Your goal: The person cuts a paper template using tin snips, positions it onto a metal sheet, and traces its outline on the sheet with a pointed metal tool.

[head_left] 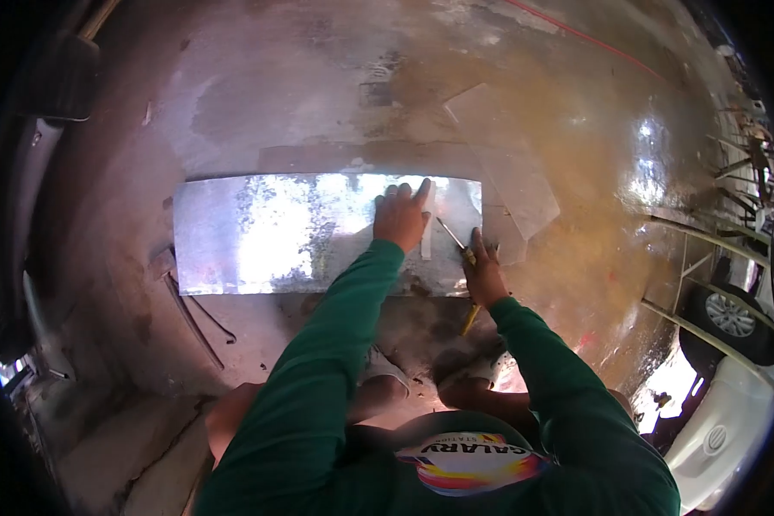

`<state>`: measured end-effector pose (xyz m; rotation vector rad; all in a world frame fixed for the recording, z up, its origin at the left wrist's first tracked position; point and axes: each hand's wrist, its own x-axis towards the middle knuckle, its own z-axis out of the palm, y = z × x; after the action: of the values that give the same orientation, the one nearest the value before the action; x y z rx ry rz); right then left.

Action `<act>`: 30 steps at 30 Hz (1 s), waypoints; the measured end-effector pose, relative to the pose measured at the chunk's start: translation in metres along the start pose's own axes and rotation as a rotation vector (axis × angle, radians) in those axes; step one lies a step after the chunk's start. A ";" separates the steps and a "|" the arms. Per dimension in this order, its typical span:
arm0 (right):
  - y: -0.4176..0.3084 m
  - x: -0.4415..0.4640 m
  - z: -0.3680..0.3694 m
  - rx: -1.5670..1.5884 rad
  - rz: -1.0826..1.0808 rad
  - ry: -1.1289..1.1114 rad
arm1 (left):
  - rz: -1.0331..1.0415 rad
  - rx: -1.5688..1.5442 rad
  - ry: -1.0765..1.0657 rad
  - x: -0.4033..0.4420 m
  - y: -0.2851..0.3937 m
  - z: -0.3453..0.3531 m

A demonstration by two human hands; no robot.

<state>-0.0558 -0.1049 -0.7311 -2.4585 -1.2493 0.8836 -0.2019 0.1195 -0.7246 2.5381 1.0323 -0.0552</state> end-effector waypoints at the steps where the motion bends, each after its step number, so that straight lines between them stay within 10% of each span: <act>1: -0.004 -0.001 -0.004 0.004 0.015 -0.022 | 0.017 0.018 0.023 -0.001 -0.001 0.001; 30: -0.016 -0.003 -0.020 0.064 0.098 -0.091 | 0.025 0.075 -0.290 0.013 0.004 -0.024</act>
<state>-0.0554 -0.0972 -0.7071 -2.4716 -1.1186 1.0547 -0.1923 0.1341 -0.7032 2.5123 0.8980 -0.4485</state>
